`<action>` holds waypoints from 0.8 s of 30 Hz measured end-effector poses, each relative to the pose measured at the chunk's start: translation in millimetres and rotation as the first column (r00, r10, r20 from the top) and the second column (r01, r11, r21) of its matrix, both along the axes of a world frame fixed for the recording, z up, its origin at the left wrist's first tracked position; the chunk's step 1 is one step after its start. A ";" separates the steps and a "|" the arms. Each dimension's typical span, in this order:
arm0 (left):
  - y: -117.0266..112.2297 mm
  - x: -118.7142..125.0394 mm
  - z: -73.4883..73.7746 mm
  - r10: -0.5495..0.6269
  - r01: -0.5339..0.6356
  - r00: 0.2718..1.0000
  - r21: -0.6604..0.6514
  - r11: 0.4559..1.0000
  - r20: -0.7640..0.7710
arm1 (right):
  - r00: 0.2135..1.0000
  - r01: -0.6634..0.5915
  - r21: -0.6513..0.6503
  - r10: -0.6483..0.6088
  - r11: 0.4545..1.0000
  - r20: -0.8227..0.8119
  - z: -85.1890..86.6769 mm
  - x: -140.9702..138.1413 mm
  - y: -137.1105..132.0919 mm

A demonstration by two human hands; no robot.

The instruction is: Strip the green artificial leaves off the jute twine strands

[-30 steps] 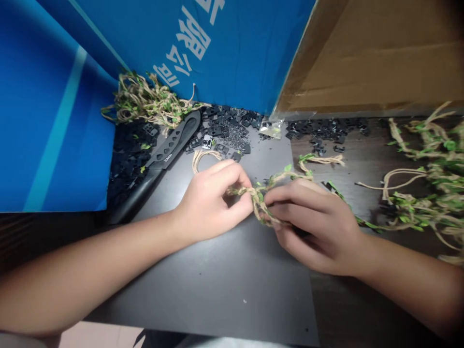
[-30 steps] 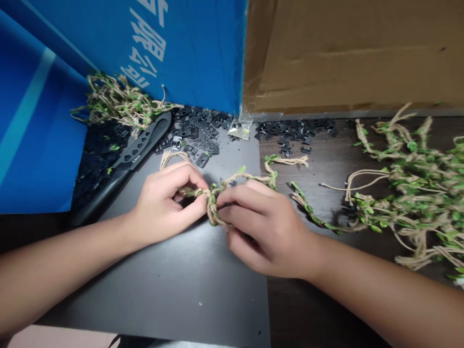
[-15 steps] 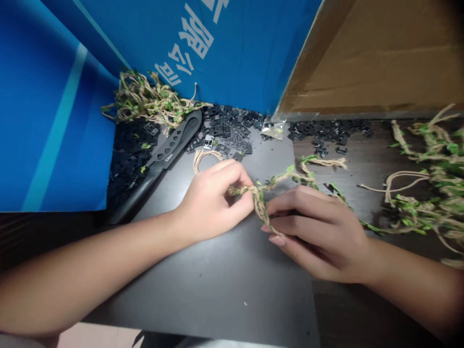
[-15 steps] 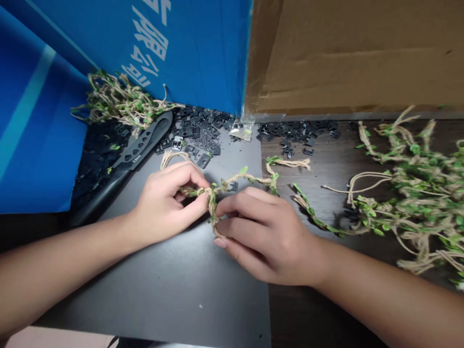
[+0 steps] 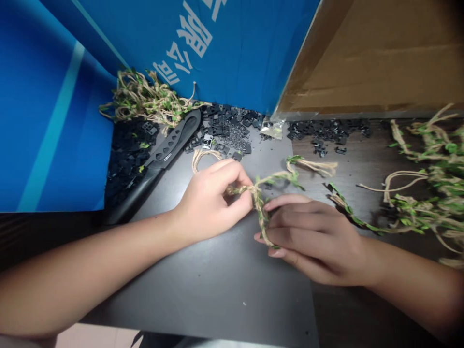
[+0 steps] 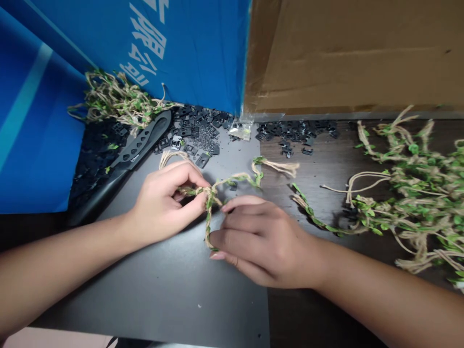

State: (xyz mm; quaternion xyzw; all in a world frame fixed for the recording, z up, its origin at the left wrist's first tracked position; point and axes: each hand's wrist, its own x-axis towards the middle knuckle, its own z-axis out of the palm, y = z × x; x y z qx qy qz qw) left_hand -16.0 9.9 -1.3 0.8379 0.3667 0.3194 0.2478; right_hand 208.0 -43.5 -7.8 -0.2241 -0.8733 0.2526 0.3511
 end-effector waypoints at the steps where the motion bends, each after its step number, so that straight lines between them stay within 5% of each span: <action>1: 0.1 0.1 0.2 0.002 -0.002 1.000 -0.001 1.000 -0.002 | 1.000 -0.001 -0.013 0.001 1.000 0.005 -0.2 0.2 -0.9; 7: 0.6 0.0 0.4 0.014 -0.014 1.000 0.006 1.000 0.000 | 0.999 0.041 -0.147 -0.043 0.988 -0.013 0.6 4.3 -5.3; 15: -1.9 -0.4 -0.1 -0.030 0.027 0.997 0.040 0.999 0.065 | 0.888 0.457 -0.040 -0.452 0.889 0.083 -6.7 -2.4 2.6; 24: -2.9 -0.3 1.1 -0.032 0.029 0.997 0.039 0.999 0.075 | 0.923 0.381 -0.059 -0.376 0.923 0.085 -8.1 -0.3 -0.1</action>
